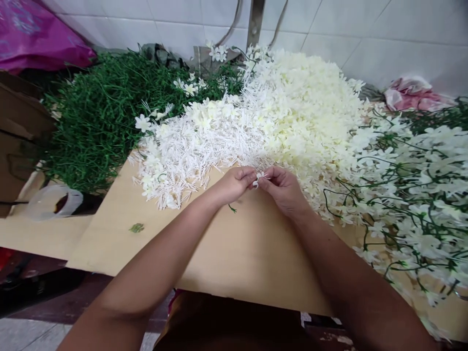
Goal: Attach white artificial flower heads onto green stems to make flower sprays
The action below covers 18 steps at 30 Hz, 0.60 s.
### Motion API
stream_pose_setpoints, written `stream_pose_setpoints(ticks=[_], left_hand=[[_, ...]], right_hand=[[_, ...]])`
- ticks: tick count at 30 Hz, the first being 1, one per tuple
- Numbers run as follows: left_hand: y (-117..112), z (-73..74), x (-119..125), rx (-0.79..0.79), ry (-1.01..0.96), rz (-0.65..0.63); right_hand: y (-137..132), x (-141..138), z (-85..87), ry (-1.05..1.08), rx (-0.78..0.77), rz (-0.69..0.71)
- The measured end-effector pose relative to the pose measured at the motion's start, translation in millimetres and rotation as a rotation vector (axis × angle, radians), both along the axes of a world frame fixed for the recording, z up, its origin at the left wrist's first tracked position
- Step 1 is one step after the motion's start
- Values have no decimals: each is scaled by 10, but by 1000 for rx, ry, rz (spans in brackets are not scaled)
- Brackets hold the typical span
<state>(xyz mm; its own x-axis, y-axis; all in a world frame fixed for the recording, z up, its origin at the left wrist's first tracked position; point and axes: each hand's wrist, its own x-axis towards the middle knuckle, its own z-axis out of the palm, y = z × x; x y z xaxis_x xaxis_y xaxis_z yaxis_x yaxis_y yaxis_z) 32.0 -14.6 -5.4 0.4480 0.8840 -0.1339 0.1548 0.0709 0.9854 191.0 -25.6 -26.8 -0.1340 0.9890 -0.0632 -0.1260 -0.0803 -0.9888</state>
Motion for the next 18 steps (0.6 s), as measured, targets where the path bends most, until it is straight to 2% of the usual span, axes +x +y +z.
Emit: stream_pose_setpoints(ticks=[6, 10, 14, 18], left_hand=[[-1, 40, 45, -55, -13, 14], [-13, 66, 90, -91, 22, 49], [-18, 13, 95, -47, 42, 77], [-11, 11, 56, -6, 23, 65]], right_hand=[[-8, 4, 25, -29, -61, 56], [-12, -4, 4, -73, -90, 33], [-19, -27, 5, -75, -72, 11], [-18, -30, 21, 40, -101, 25]])
